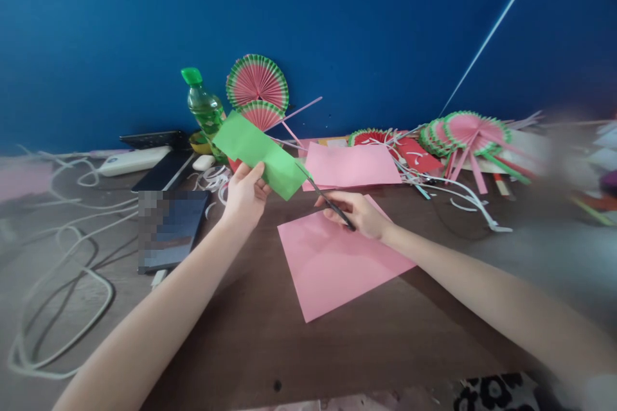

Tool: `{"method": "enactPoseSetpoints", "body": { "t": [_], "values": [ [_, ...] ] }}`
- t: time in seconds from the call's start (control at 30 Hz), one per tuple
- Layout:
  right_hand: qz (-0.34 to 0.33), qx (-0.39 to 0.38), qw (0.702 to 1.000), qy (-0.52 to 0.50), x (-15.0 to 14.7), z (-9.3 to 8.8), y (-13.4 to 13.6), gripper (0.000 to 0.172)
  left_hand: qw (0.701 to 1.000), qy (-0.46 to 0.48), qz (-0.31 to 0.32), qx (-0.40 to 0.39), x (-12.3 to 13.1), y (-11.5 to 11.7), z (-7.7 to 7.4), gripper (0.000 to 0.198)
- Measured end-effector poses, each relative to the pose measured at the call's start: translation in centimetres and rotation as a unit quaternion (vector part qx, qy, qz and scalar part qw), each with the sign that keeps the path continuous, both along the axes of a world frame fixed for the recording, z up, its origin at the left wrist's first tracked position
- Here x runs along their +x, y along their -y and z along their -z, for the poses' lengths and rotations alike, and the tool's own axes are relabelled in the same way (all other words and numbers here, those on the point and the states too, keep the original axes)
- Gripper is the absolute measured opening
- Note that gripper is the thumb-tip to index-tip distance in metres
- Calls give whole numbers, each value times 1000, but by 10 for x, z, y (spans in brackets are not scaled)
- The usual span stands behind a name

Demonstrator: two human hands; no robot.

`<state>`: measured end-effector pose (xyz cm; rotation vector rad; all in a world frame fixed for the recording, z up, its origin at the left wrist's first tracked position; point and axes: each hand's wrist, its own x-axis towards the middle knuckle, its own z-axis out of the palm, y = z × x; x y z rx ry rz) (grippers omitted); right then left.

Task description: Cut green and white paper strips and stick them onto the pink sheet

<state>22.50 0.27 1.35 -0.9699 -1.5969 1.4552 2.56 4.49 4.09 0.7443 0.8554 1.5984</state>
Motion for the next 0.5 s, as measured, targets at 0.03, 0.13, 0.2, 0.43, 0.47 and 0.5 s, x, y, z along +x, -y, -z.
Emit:
{"method": "enactPoseSetpoints", "body": {
  "t": [0.03, 0.13, 0.2, 0.43, 0.47, 0.5],
  "values": [
    [3, 4, 1000, -2, 0, 0, 0, 25, 1000, -2, 4, -1, 1, 1, 0, 14],
    [8, 10, 1000, -3, 0, -1, 1, 25, 1000, -2, 6, -2, 3, 4, -1, 13],
    [9, 13, 1000, -2, 0, -1, 1, 25, 1000, -1, 3, -5, 5, 5, -1, 13],
    [15, 21, 1000, 5, -1, 0, -1, 22, 1000, -2, 1, -11, 7, 6, -2, 15],
    [16, 24, 1000, 9, 0, 0, -1, 22, 1000, -2, 1, -12, 7, 6, -2, 14],
    [17, 28, 999, 14, 0, 1, -1, 21, 1000, -1, 2, -13, 7, 6, -2, 14]
  ]
}}
